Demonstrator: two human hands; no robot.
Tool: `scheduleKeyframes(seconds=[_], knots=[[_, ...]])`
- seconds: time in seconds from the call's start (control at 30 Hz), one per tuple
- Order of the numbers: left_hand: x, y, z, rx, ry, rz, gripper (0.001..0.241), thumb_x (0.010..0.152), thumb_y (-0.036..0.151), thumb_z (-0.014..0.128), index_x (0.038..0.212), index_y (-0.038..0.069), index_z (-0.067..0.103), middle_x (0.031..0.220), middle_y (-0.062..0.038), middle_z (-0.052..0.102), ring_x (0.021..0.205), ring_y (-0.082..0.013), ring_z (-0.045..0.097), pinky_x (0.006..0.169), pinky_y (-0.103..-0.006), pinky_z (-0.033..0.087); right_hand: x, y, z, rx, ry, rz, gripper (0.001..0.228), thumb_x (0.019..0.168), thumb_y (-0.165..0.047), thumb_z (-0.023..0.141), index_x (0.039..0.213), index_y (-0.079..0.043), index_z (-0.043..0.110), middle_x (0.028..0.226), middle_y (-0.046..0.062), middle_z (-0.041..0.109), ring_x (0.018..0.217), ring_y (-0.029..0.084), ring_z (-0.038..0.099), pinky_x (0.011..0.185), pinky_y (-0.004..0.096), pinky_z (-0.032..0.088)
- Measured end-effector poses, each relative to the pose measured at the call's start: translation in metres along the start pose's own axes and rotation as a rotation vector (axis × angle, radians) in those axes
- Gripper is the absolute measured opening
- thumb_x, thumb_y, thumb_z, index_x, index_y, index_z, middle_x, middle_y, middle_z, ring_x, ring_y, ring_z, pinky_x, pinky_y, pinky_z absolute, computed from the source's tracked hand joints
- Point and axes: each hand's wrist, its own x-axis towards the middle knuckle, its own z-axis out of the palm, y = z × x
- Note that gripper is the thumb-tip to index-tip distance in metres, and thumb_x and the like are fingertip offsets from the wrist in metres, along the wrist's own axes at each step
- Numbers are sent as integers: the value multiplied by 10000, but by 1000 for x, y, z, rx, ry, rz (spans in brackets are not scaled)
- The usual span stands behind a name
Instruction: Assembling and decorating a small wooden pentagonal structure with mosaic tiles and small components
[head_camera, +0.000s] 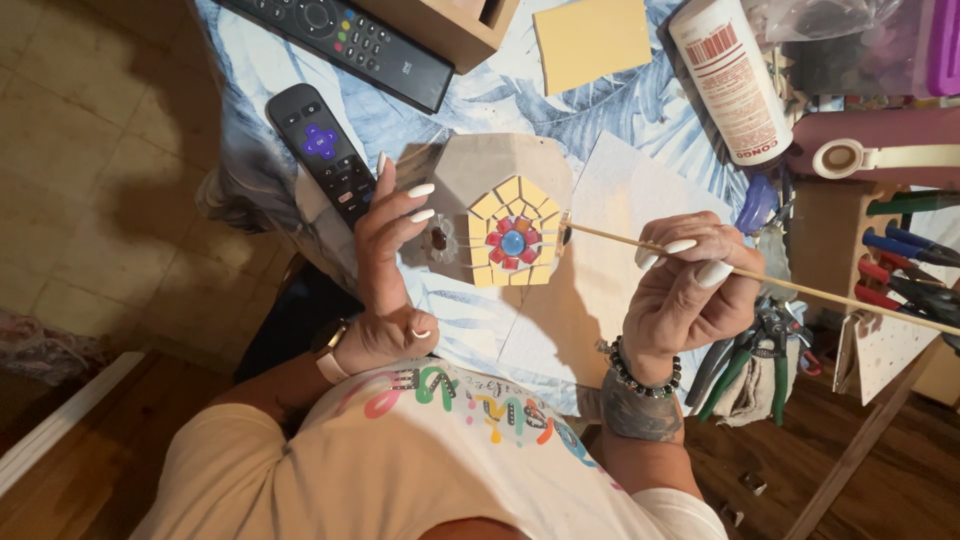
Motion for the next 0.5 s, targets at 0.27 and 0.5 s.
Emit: scheduleKeyframes(seconds=[0.27, 0.5], knots=[[0, -2, 0, 1, -3, 8, 742, 790, 652, 272, 1062, -21, 429, 1133, -184, 398, 1203, -499, 221, 1017, -536, 195, 0, 1, -1, 3, -9, -5, 235, 890, -109, 359, 735, 66, 385, 540, 149, 383, 497, 220, 407, 427, 323, 411], [0, -1, 0, -3, -8, -9, 737, 792, 650, 273, 1059, -19, 429, 1140, -179, 396, 1209, -493, 222, 1017, -517, 208, 0, 0, -1, 8, -9, 4, 235, 892, -114, 359, 738, 61, 384, 536, 145, 377, 495, 204, 391, 417, 311, 405]])
